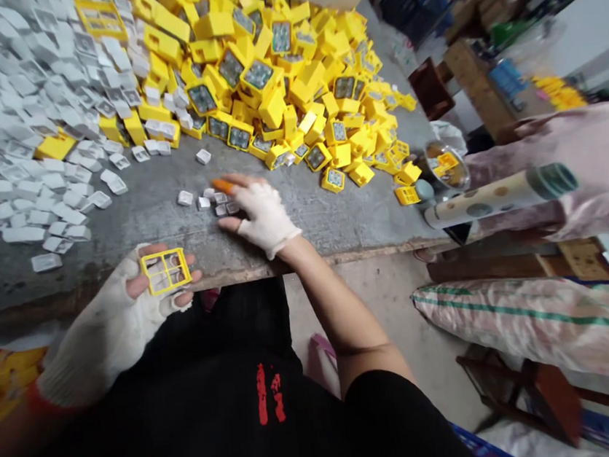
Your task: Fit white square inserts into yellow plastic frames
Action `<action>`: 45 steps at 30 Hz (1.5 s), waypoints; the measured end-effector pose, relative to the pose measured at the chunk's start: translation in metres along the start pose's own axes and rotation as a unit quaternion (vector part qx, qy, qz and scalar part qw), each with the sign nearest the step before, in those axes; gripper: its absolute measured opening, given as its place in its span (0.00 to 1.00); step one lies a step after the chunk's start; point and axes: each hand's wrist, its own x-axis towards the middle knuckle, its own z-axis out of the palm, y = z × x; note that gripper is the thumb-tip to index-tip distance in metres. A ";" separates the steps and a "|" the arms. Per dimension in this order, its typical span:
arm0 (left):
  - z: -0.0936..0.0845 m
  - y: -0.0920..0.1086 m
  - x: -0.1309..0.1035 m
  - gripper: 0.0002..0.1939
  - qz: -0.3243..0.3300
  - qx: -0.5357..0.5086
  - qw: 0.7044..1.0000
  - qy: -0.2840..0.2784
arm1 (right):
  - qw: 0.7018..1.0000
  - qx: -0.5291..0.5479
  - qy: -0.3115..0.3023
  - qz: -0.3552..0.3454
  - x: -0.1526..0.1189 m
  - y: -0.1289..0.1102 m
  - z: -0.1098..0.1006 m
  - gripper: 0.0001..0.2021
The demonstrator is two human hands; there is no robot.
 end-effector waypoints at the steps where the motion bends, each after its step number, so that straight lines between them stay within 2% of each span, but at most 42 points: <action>1: -0.001 -0.003 0.000 0.36 0.007 0.000 1.000 -0.002 | 0.999 0.011 0.041 0.020 -0.013 0.004 -0.006 0.29; 3: -0.004 -0.008 0.001 0.34 0.026 -0.005 1.000 -0.006 | 0.990 0.029 0.111 0.086 -0.034 0.016 -0.017 0.23; 5: -0.006 -0.012 0.003 0.30 0.037 -0.012 0.999 -0.007 | 0.983 0.037 0.123 0.131 -0.045 0.025 -0.024 0.20; 9: -0.002 -0.015 0.002 0.21 0.040 -0.004 0.999 -0.007 | 0.994 -0.013 0.036 0.106 -0.036 0.022 -0.020 0.17; 13: 0.004 -0.016 -0.001 0.21 0.058 -0.021 0.998 -0.008 | 0.990 -0.065 -0.020 0.125 -0.010 0.011 -0.011 0.24; 15: 0.003 -0.018 0.000 0.19 0.057 -0.015 0.998 -0.008 | 0.985 -0.070 -0.027 0.154 -0.002 0.009 -0.007 0.24; 18: -0.002 -0.024 0.006 0.15 0.062 0.004 0.998 0.005 | 0.981 -0.066 -0.020 0.182 0.001 0.008 -0.002 0.16; 23: -0.001 -0.030 0.012 0.13 0.050 -0.005 0.999 -0.005 | 0.985 -0.038 -0.019 0.167 -0.016 -0.003 -0.001 0.09; 26: 0.007 -0.027 0.006 0.13 0.018 -0.012 1.000 -0.008 | 0.993 0.019 0.053 0.103 -0.036 -0.027 -0.009 0.08; 28: 0.011 -0.026 0.002 0.13 0.000 -0.019 0.999 -0.026 | 0.992 0.058 0.109 0.002 -0.050 -0.050 -0.015 0.10; 31: 0.010 -0.028 -0.003 0.11 -0.006 -0.038 0.997 -0.064 | 0.976 0.069 0.137 -0.155 -0.063 -0.080 -0.017 0.11; 33: 0.005 -0.030 -0.004 0.08 -0.003 -0.044 0.996 -0.072 | 0.967 0.040 0.142 -0.206 -0.066 -0.090 -0.013 0.11; 39: -0.006 -0.034 -0.007 0.04 -0.020 -0.056 0.997 -0.047 | 0.948 -0.109 0.139 -0.266 -0.070 -0.098 -0.011 0.09; 45: -0.005 -0.035 -0.009 0.10 -0.001 -0.062 0.997 -0.035 | 0.941 -0.158 0.121 -0.274 -0.073 -0.113 -0.025 0.12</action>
